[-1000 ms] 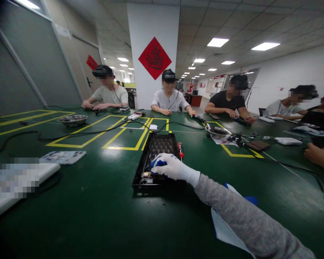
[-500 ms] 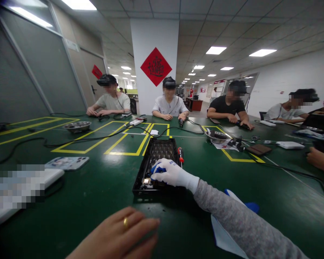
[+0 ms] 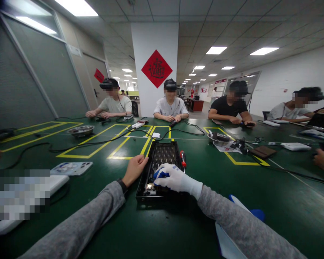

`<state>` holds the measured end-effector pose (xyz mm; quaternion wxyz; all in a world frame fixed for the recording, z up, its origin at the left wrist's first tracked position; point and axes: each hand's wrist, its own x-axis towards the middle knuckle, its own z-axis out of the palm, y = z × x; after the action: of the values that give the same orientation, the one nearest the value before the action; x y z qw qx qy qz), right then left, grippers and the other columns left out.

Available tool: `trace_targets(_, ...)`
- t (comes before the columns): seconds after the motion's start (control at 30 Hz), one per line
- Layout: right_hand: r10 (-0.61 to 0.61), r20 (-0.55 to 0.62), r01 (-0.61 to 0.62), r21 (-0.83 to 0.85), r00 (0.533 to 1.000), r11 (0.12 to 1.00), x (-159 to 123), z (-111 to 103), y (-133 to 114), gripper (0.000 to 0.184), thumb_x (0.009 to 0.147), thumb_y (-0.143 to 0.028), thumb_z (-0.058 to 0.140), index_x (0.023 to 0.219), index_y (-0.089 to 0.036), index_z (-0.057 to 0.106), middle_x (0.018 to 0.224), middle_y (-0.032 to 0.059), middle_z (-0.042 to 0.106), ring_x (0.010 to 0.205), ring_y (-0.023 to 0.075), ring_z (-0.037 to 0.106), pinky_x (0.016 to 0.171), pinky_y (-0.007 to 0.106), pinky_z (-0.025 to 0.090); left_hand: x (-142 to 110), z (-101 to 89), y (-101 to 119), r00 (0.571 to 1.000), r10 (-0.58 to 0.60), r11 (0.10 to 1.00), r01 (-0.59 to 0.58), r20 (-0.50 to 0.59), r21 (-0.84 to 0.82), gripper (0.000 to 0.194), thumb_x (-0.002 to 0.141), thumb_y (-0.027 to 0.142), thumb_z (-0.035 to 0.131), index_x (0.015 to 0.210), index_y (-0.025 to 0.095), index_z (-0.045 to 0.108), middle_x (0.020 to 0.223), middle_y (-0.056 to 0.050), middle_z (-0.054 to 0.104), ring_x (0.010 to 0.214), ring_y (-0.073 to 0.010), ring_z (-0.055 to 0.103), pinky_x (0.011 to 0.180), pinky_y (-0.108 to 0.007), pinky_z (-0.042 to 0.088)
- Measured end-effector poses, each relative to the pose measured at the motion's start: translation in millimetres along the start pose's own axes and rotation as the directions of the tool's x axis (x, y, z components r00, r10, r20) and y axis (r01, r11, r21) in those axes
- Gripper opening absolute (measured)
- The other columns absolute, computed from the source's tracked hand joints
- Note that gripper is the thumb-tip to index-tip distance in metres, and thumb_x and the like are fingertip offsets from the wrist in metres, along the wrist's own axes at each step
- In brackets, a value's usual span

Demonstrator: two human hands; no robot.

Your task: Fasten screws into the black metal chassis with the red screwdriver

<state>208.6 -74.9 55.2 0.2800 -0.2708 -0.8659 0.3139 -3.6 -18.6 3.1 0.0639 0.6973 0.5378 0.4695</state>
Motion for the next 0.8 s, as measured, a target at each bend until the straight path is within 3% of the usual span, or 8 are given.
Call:
trace_targets(0.2, -0.026, 0.014, 0.027, -0.024, 1.0, 0.999, 2, -3, -4, 0.013, 0.078, -0.028, 0.063, 0.078, -0.017, 0.07, 0.098, 0.0058, 0.063, 0.094, 0.0169, 0.057, 0.085, 0.03, 0.045, 6, 10.2, -7, 0.997, -0.048, 0.999, 0.049, 0.053, -0.021, 0.042, 0.08, 0.031, 0.043, 0.05, 0.018, 0.017, 0.048, 0.006, 0.017, 0.045, -0.008, 0.021, 0.048, -0.024, 0.017)
trace_targets(0.5, -0.047, 0.015, 0.047, -0.061, 0.999, 0.997, 1, -1, -3, 0.014, 0.078, -0.029, 0.064, 0.075, -0.016, 0.069, 0.094, 0.0054, 0.064, 0.094, 0.0166, 0.058, 0.083, 0.029, 0.045, 14, 7.6, -14, 0.998, -0.039, 0.997, 0.042, 0.053, -0.067, 0.037, 0.077, 0.034, 0.047, 0.054, 0.018, 0.021, 0.051, 0.006, 0.024, 0.052, -0.0089, 0.028, 0.053, -0.021, 0.024)
trace_targets(0.73, -0.101, 0.026, 0.102, -0.076, 0.995, 0.992, 0, 2, -5, 0.014, 0.078, -0.03, 0.063, 0.075, -0.017, 0.068, 0.095, 0.0049, 0.064, 0.094, 0.0165, 0.058, 0.084, 0.03, 0.046, 38, 4.4, -40, 0.966, -0.243, 0.97, 0.243, -0.092, -0.013, 0.037, 0.082, 0.039, 0.038, 0.053, 0.02, 0.024, 0.05, 0.006, 0.025, 0.052, -0.0107, 0.028, 0.052, -0.023, 0.023)
trace_targets(0.8, -0.11, 0.029, 0.112, -0.082, 0.994, 0.99, 0, 3, -5, 0.015, 0.078, -0.03, 0.063, 0.076, -0.017, 0.069, 0.095, 0.0048, 0.064, 0.093, 0.0164, 0.058, 0.083, 0.03, 0.046, 43, 1.0, -46, 0.961, -0.265, 0.964, 0.265, -0.081, -0.013, 0.037, 0.082, 0.039, 0.037, 0.052, 0.02, 0.025, 0.049, 0.005, 0.026, 0.052, -0.011, 0.029, 0.052, -0.023, 0.023)
